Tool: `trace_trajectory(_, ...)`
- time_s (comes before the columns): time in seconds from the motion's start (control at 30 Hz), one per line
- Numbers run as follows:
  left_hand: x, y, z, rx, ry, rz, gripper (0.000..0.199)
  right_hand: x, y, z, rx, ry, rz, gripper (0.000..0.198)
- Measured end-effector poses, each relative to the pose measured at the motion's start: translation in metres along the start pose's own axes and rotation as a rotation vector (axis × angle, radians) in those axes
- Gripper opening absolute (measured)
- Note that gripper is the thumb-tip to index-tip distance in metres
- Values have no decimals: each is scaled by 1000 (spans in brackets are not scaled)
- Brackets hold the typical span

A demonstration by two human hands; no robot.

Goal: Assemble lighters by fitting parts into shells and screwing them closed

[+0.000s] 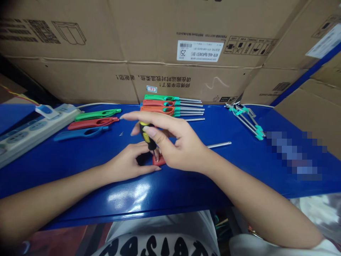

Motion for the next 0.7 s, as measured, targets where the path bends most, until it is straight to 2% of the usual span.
trace_trajectory(0.07, 0, 1, 0, 2, 6, 5, 17, 1, -1, -1, -22, 47, -20, 25)
trace_trajectory(0.13, 0, 1, -1, 2, 15, 9, 17, 1, -3, -4, -146, 150, -107, 14)
trace_trajectory(0.2, 0, 1, -1, 8, 26, 11, 18, 0, -3, -7, -292, 188, -195, 14)
trace_trajectory(0.3, 0, 1, -1, 15, 29, 2, 20, -1, 0, -8, -348, 9, -242, 28)
trace_trajectory(0.4, 0, 2, -1, 4, 19, -20, 20, 1, 3, -11, -156, -157, -150, 39)
trace_trajectory(0.5, 1, 2, 0, 1, 11, -31, 20, 5, 3, -16, -81, -124, -107, 31)
trace_trajectory(0.57, 1, 2, 0, 3, 15, -20, 20, 5, 1, -19, -173, -30, -157, 21)
trace_trajectory(0.63, 1, 3, 0, 7, 28, -7, 21, 4, 0, -20, -299, 32, -213, 19)
trace_trajectory(0.7, 1, 3, 0, 13, 34, -7, 21, 3, -1, -18, -401, -16, -236, 27)
Point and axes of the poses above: each hand's wrist, its own x-axis towards the middle knuckle, its own z-axis out of the palm, y = z × x, the point moved 4 cm from there along x, towards the middle knuckle, and after that the axes turned 6 degrees about x, right-handed, at the moved point
